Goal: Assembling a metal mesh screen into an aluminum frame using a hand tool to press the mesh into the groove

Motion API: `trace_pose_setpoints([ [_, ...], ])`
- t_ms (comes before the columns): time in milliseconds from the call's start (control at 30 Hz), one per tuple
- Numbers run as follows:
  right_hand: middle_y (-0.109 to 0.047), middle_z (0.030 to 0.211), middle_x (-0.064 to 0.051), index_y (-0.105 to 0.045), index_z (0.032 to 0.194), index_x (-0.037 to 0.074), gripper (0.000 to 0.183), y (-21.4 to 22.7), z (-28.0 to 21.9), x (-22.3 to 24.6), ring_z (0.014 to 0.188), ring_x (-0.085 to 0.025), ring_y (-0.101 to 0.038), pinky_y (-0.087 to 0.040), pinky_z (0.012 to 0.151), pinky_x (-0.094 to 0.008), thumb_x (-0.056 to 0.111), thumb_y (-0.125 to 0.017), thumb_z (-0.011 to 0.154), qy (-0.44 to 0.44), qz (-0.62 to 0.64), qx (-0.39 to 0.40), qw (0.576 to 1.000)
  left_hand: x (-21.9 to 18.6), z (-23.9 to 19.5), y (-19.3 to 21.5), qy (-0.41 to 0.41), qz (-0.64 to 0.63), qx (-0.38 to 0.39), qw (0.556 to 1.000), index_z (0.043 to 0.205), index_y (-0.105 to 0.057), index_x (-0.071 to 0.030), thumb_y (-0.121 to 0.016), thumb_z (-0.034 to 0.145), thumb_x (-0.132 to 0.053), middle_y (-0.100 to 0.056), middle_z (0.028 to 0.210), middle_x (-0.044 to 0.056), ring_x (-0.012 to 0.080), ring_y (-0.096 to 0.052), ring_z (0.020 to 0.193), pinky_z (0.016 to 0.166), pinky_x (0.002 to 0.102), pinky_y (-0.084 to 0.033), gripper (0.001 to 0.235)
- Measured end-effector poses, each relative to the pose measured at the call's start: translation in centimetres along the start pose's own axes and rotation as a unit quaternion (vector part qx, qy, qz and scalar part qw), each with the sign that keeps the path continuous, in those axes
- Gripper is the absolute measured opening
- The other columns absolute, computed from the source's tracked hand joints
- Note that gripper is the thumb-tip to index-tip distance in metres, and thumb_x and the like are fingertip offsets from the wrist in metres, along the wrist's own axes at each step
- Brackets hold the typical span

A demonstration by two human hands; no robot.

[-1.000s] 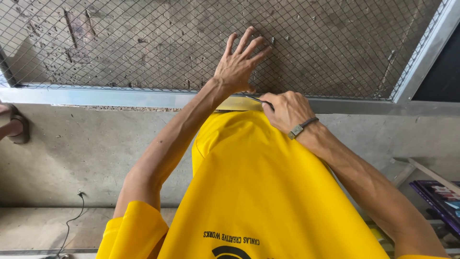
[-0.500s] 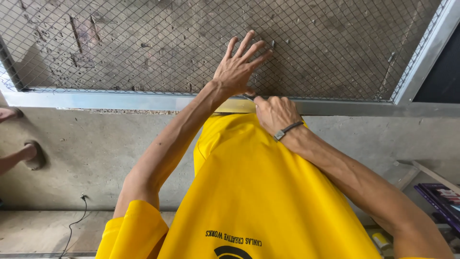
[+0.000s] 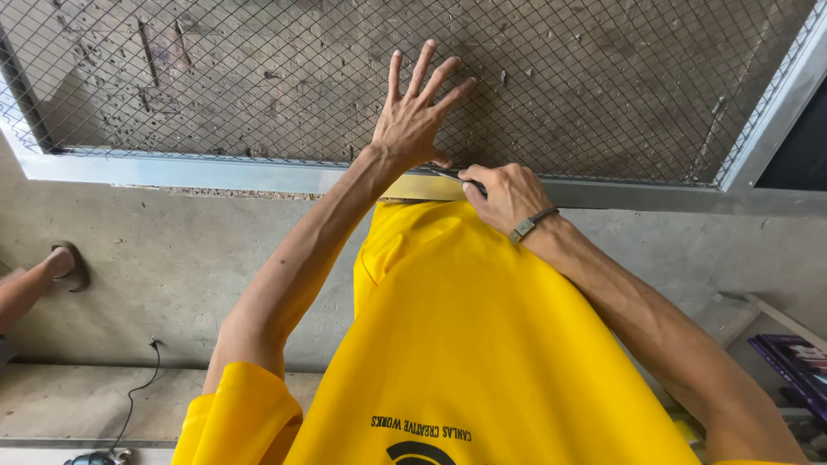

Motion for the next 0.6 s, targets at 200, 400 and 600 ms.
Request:
trace_pose_setpoints([
  [200,-0.079,0.105,-0.015,-0.076,0.118,0.013,0.03,1.4,-0.2,0.6,0.082,-0.039,-0.075,-0.059,0.078,-0.049,0.023,-0.062,0.094,0.005,0.034,0.002,0.999,0.0,0.0,0.4,0.002,-0.01,0.013,1.0,0.165,-0.024,-0.025,-0.089,0.053,-0.07,-0.015,0.172,0.012,0.04,0.008,0.154,0.118,0.076,0.005,0.137],
  [400,-0.079,0.107,-0.013,-0.075,0.117,0.013,0.031,0.9,-0.2,-0.4,0.082,-0.038,-0.075,-0.058,0.076,-0.048,0.026,-0.058,0.095,0.002,0.059,-0.004,0.998,0.0,0.0,0.4,0.003,-0.004,0.014,1.0,0.165,-0.023,-0.025,-0.088,0.052,-0.072,-0.013,0.172,0.012,0.0402,0.007,0.154,0.118,0.076,0.004,0.138],
  [600,-0.079,0.106,-0.011,-0.075,0.113,0.012,0.029,1.0,0.0,-0.5,0.079,-0.032,-0.074,-0.056,0.075,-0.042,0.024,-0.057,0.093,0.0,0.096,-0.004,0.995,0.1,0.1,0.1,0.003,-0.01,0.013,1.0,0.165,-0.024,-0.026,-0.089,0.052,-0.071,-0.013,0.172,0.012,0.0399,0.008,0.154,0.118,0.075,0.005,0.138],
])
Point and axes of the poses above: each hand's wrist, its own z-axis towards the middle knuckle, its own y-axis out of the back of the hand, x = y × z, the point moved 5 cm from there along z, towards the middle knuckle
